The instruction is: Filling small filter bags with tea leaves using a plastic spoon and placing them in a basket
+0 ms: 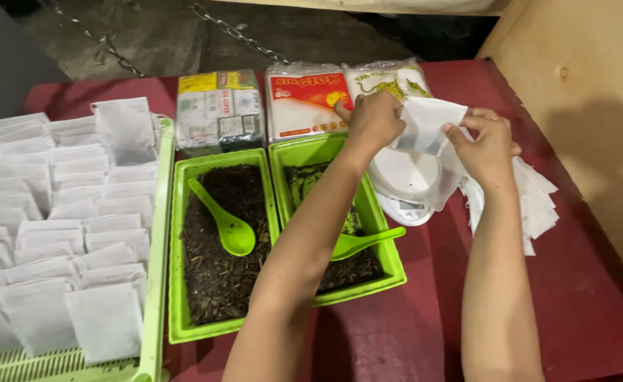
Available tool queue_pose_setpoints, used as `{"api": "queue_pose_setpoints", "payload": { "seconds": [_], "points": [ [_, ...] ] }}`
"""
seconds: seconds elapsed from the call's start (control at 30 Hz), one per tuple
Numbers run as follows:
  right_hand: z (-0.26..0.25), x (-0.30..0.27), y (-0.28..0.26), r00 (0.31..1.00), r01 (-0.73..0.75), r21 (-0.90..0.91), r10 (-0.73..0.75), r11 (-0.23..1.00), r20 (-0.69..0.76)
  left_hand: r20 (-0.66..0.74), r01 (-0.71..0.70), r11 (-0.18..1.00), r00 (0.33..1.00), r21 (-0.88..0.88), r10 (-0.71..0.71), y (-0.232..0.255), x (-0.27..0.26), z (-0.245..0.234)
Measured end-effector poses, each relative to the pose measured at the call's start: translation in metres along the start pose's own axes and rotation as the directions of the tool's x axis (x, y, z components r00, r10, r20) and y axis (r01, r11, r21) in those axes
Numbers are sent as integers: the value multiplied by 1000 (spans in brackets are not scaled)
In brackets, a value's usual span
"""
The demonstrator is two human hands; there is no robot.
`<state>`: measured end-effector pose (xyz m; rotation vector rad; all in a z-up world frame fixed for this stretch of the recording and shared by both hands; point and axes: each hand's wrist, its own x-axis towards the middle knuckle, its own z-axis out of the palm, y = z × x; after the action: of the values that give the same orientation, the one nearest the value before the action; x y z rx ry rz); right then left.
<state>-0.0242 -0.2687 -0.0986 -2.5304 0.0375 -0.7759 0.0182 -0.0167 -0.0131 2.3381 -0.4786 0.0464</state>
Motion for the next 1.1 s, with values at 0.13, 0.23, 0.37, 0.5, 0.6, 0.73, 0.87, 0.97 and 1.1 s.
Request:
{"api": "queue_pose_setpoints", "payload": {
  "seconds": [0.13, 0.23, 0.37, 0.5, 0.6, 0.73, 0.87, 0.97, 1.1],
  "points": [
    [-18, -11, -42, 988, -150, -45, 151, 988, 24, 19, 67, 986, 997, 156, -70, -29, 42, 54],
    [-24, -9, -42, 955, -288, -43, 290, 957, 56, 9, 91, 988, 996, 124, -93, -26, 42, 49],
    [-15, -8, -17, 928, -361, -20, 362, 932, 88, -4, 136, 981, 991, 139, -137, -28, 50, 50],
    [1, -9, 4, 911, -398, 28, 391, 917, 132, 48, 165, 982, 984, 93, -170, -43, 62, 61],
    [16, -4, 6, 899, -416, 16, 409, 909, 159, 104, 181, 979, 976, 98, -191, -43, 62, 61],
    [11, -7, -7, 908, -380, 6, 372, 925, 194, 136, 181, 977, 971, 114, -195, -28, 54, 52],
    [11, -8, -8, 895, -388, -22, 383, 921, 229, 184, 175, 974, 962, 143, -200, -22, 52, 55],
    [13, -8, -3, 898, -374, -7, 364, 927, 249, 178, 144, 983, 970, 115, -163, -21, 50, 61],
    [8, -9, -16, 902, -353, 2, 339, 936, 266, 123, 87, 993, 988, 84, -97, -27, 55, 80]
  ]
}}
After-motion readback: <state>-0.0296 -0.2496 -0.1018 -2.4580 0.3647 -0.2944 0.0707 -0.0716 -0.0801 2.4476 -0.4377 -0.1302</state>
